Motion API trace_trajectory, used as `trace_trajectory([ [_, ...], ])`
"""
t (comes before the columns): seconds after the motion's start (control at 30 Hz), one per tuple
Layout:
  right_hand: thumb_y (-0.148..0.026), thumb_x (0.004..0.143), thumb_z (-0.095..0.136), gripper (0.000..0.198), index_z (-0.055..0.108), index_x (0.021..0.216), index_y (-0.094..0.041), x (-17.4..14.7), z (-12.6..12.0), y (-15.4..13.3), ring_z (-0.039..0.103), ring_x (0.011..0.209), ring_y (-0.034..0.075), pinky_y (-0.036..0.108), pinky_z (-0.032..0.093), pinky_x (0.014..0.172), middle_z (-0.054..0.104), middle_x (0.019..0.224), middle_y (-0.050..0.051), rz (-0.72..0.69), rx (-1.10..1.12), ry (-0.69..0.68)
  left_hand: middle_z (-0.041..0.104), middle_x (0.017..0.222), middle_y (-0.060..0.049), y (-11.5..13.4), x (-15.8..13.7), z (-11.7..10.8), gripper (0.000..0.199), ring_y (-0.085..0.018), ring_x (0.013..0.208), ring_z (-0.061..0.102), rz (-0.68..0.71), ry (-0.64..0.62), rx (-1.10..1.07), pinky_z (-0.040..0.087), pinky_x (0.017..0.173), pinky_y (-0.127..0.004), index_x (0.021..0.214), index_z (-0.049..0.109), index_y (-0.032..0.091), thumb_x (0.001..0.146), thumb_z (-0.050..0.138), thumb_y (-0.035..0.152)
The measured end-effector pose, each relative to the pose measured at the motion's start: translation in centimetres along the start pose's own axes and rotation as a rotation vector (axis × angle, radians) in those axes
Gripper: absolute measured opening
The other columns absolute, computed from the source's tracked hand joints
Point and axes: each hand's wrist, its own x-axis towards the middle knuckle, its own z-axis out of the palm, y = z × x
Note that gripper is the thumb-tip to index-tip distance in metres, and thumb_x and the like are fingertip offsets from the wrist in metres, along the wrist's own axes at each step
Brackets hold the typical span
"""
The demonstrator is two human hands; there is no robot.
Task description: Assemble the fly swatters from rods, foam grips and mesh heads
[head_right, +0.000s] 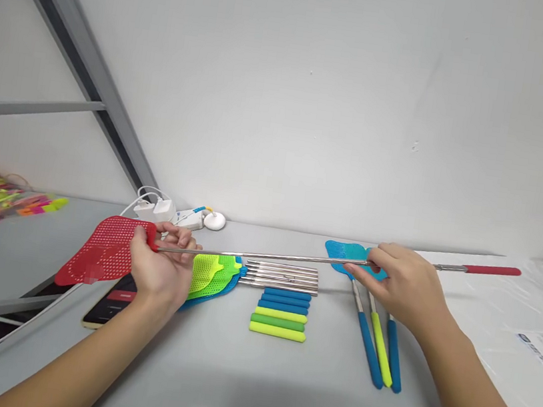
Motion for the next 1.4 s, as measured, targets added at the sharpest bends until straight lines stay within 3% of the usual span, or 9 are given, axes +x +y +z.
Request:
trace_trajectory([
  [0.17,-0.058,0.090,0.050,0.049,0.048,0.059,-0.020,-0.1,-0.1,-2.1,0.045,0.052,0.012,0.027,0.024,0.050,0.049,0.053,-0.002,-0.028,-0.080,0.082,0.054,0.063,0.003,-0.6,-1.5,0.5,0.028,-0.009,0.047,0.042,0.021,-0.010,0.037,0.034,0.047,-0.019,0.080,0.045,0.022,0.094,0.035,0.045],
  [0.33,-0.056,0.095,0.042,0.054,0.042,0.056,-0.020,-0.3,0.2,-9.1,0.041,0.041,0.011,0.028,0.018,0.047,0.046,0.046,-0.003,-0.163,-0.084,0.084,0.059,0.064,0.002,-2.0,-5.1,1.2,0.028,-0.014,0.054,0.050,-0.070,-0.163,0.092,0.036,0.050,-0.022,0.089,0.044,0.025,0.096,0.029,0.048],
  [0.47,-0.052,0.098,0.039,0.052,0.043,0.058,-0.020,-0.6,-0.1,-13.3,0.044,0.040,0.011,0.029,0.018,0.047,0.050,0.046,-0.001,-0.139,-0.055,0.065,0.059,0.058,0.002,-2.6,-6.6,1.2,0.031,-0.016,0.055,0.051,-0.086,-0.246,0.097,0.040,0.057,-0.026,0.089,0.043,0.025,0.097,0.023,0.049],
  [0.6,-0.050,0.098,0.038,0.049,0.044,0.059,-0.021,-1.0,-0.8,-14.6,0.041,0.038,0.012,0.030,0.014,0.047,0.048,0.045,-0.001,-0.112,-0.135,0.036,0.059,0.056,0.000,-3.2,-6.3,0.9,0.034,-0.016,0.057,0.051,-0.129,-0.241,0.096,0.040,0.060,-0.027,0.088,0.042,0.023,0.098,0.022,0.048],
  [0.7,-0.049,0.099,0.038,0.048,0.043,0.060,-0.021,-1.2,-0.8,-14.4,0.041,0.038,0.012,0.031,0.013,0.047,0.048,0.046,-0.002,-0.093,-0.157,-0.001,0.059,0.055,0.000,-3.6,-6.0,0.9,0.035,-0.015,0.054,0.049,-0.176,-0.254,0.093,0.039,0.055,-0.025,0.089,0.043,0.022,0.097,0.023,0.050],
  [0.83,-0.047,0.100,0.036,0.044,0.048,0.067,-0.020,-0.8,0.1,-13.2,0.050,0.046,0.012,0.028,0.019,0.047,0.056,0.057,-0.002,-0.080,-0.009,-0.093,0.057,0.055,0.001,-3.5,-5.4,1.1,0.033,-0.014,0.051,0.048,-0.162,-0.249,0.129,0.036,0.048,-0.022,0.087,0.047,0.021,0.096,0.029,0.048],
  [1.0,-0.041,0.101,0.035,0.037,0.056,0.078,-0.021,-0.3,1.0,-9.6,0.058,0.062,0.015,0.027,0.029,0.053,0.063,0.074,0.001,-0.089,0.055,-0.261,0.051,0.048,0.001,-2.1,-2.3,0.6,0.037,-0.011,0.044,0.043,-0.091,-0.060,0.112,0.036,0.047,-0.021,0.076,0.052,0.019,0.095,0.030,0.042],
  [1.13,-0.049,0.099,0.034,0.040,0.056,0.080,-0.022,-0.3,1.0,-5.8,0.058,0.063,0.016,0.027,0.032,0.052,0.063,0.076,0.000,0.020,0.101,-0.394,0.044,0.044,0.003,-1.2,0.7,-0.1,0.039,-0.010,0.042,0.041,-0.034,0.115,0.036,0.039,0.049,-0.021,0.068,0.052,0.018,0.093,0.029,0.037],
  [1.4,-0.056,0.095,0.038,0.037,0.059,0.089,-0.026,-0.4,1.0,-1.6,0.058,0.069,0.018,0.029,0.038,0.056,0.065,0.086,0.000,0.145,0.147,-0.434,0.050,0.050,0.001,-0.6,2.4,-0.4,0.042,-0.010,0.044,0.046,-0.015,0.160,0.004,0.042,0.051,-0.023,0.077,0.059,0.015,0.095,0.028,0.037],
])
